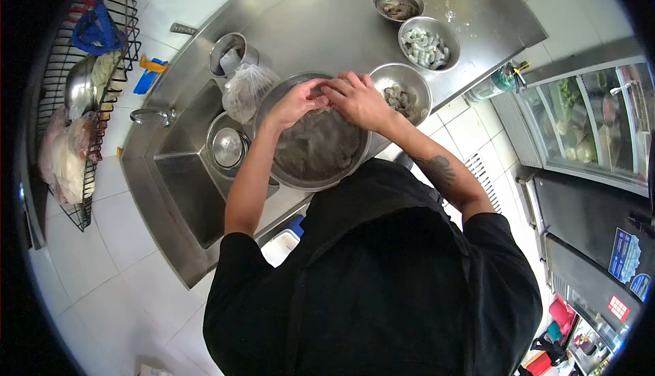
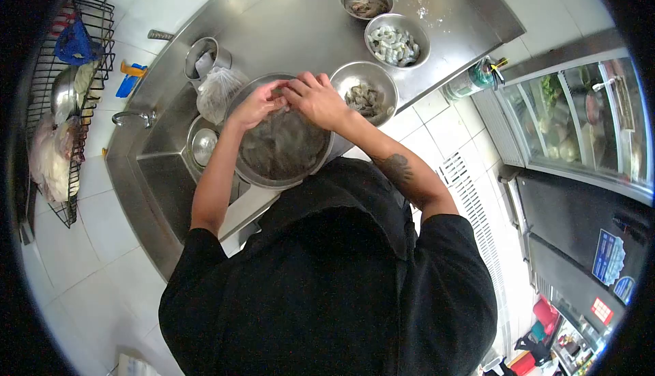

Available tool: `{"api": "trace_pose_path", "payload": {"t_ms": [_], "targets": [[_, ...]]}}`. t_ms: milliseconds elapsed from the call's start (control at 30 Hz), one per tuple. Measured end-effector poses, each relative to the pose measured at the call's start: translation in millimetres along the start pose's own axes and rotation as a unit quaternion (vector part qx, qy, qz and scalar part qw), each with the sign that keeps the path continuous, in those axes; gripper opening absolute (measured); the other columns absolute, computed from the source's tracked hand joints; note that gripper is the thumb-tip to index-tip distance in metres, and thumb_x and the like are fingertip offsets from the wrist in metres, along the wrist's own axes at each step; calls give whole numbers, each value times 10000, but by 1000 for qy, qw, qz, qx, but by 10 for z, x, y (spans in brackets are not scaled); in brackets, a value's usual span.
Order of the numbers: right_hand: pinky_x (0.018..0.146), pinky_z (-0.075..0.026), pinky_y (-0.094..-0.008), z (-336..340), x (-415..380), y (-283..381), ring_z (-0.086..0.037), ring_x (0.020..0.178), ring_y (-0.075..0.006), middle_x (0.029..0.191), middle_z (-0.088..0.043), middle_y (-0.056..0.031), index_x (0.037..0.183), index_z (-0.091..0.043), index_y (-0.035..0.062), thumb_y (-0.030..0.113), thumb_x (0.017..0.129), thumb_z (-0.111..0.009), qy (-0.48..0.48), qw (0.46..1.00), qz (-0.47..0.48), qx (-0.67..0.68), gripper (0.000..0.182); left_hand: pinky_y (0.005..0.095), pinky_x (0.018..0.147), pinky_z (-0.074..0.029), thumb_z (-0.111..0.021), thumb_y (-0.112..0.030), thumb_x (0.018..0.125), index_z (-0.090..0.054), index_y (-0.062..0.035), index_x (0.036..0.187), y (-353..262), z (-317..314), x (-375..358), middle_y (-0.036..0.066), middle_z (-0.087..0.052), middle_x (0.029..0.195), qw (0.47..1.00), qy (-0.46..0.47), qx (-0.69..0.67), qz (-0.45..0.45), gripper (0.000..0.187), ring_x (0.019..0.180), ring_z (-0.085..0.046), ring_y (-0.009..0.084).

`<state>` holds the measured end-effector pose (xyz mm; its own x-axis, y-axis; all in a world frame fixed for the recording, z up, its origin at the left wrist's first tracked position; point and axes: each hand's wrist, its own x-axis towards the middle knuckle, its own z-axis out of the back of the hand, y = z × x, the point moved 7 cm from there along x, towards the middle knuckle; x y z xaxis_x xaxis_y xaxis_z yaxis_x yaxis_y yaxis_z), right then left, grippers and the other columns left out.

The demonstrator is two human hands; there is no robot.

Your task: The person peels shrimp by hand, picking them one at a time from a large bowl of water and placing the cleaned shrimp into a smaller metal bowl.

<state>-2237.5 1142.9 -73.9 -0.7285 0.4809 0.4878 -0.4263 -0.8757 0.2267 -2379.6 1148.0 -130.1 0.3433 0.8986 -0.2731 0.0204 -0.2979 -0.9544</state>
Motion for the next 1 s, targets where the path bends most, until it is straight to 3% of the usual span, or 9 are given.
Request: {"api": "trace_pose_path", "payload": {"t_ms": [200,300,367,400,500,767,833,967,1000], "targets": [[836,-357,-424,342,-120,-195,-538,1049,-219,997,-612,-18,987,-630,99,186,824,-674,30,998,21,49,190,226,809,-481,-692,-243,917,-406,-44,1417,-108,-329,256,10,-625,956,992,126,-4,18,610,880,-593,79],[812,-362,-440,404,-307,-440,-554,989,-220,977,-638,-26,948,-650,99,200,801,-681,32,998,-11,55,181,261,803,-494,-695,-236,915,-516,-24,1336,-182,-475,490,20,-653,912,997,70,-9,-13,504,857,-608,91],[813,-357,-438,479,-433,-565,-568,974,-218,943,-644,-30,928,-657,105,191,783,-694,-7,998,-23,66,172,306,806,-508,-688,-215,918,-639,4,1187,-360,-641,605,39,-689,895,941,80,289,-156,350,881,-622,105],[814,-354,-439,459,-529,-703,-572,976,-218,933,-647,-32,929,-664,109,193,776,-704,-4,995,-72,65,179,342,793,-515,-700,-185,892,-710,-8,1050,-433,-737,623,99,-707,901,942,62,271,-187,237,871,-654,177],[819,-346,-439,470,-707,-905,-582,965,-216,898,-656,-28,922,-686,116,214,770,-730,-12,987,-149,64,187,351,779,-514,-721,-171,852,-715,-46,1064,-508,-954,733,157,-694,891,904,12,397,-159,247,822,-661,250],[809,-339,-433,491,-1059,-1097,-589,962,-207,861,-656,-21,899,-701,99,217,785,-734,-95,968,-224,61,167,392,693,-521,-712,-177,835,-731,-42,990,-341,-1253,932,172,-688,837,925,-29,348,-148,207,755,-654,312],[799,-346,-439,425,-1139,-1108,-591,962,-211,869,-664,-23,900,-705,97,229,789,-730,-101,964,-241,56,175,401,690,-522,-703,-163,832,-733,-38,960,-313,-1308,935,178,-689,842,847,-115,427,-297,181,759,-653,331],[811,-370,-472,253,-1249,-1021,-579,1012,-225,914,-680,-32,936,-711,97,264,807,-715,-28,965,-253,63,211,453,692,-512,-676,-164,825,-703,-40,932,-142,-1146,1002,155,-695,852,842,-206,417,-273,165,786,-638,344],[818,-380,-491,199,-1265,-1017,-571,1038,-238,950,-683,-45,974,-709,97,284,812,-714,31,964,-263,29,247,388,677,-519,-695,-119,818,-682,-32,951,-32,-1048,1054,128,-696,822,876,-200,365,-245,160,751,-655,271]]}}
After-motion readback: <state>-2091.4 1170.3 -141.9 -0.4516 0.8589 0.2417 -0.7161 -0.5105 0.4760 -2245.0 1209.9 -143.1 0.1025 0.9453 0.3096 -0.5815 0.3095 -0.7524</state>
